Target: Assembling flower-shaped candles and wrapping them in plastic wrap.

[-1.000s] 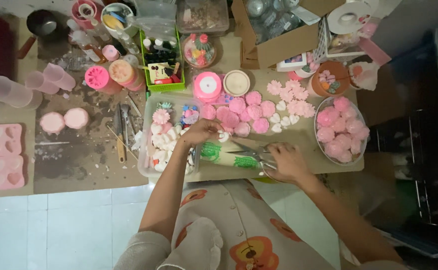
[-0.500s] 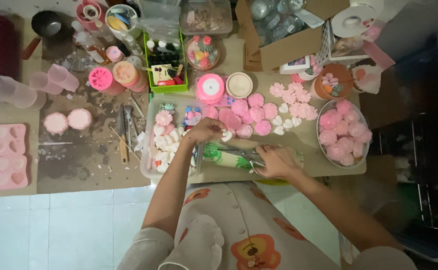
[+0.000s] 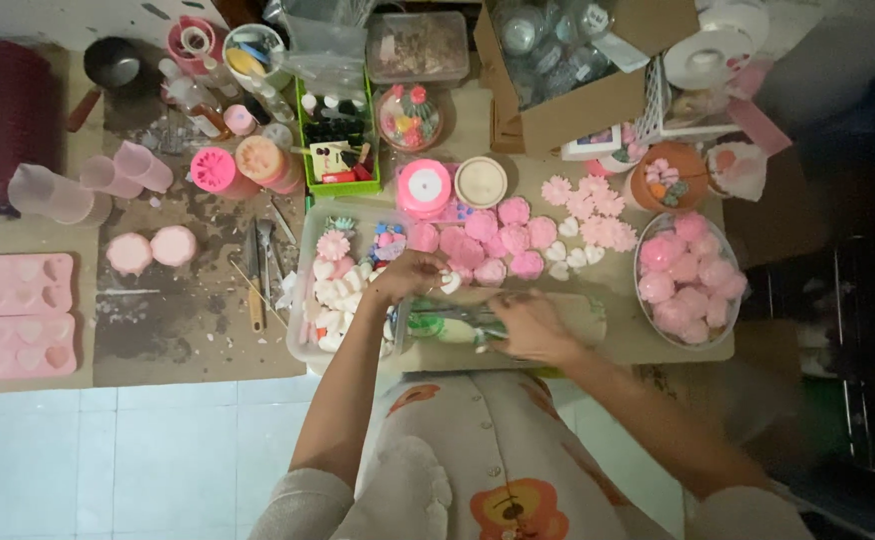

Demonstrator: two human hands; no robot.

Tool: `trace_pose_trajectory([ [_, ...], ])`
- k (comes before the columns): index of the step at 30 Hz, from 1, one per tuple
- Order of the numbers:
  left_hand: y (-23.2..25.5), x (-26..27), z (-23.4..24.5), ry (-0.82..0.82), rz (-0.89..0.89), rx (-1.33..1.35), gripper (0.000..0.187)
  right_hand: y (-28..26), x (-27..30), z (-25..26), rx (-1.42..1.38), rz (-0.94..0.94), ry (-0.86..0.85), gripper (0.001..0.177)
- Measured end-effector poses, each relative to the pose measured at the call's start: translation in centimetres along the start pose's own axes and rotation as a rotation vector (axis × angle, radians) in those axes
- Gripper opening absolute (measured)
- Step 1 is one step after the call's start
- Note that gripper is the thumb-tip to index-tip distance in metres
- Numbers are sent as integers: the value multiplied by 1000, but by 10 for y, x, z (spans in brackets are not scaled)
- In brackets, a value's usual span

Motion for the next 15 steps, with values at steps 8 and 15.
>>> trace_pose_trajectory([
  [8,83,29,0,364,79,182,30,41,44,-92,-241,-49,197,60],
  [15,191,34,-105,289,-119,746,23,207,210,-160,-383,-945,323,46],
])
Point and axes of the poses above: each hand's wrist, its own x-axis away from the middle knuckle, its own z-axis out of the back of the hand, y = z × x, the point moved 8 cm from there along -x, towards the middle knuckle, and after that the axes turned 2 degrees about -z, right-handed, at the moved point
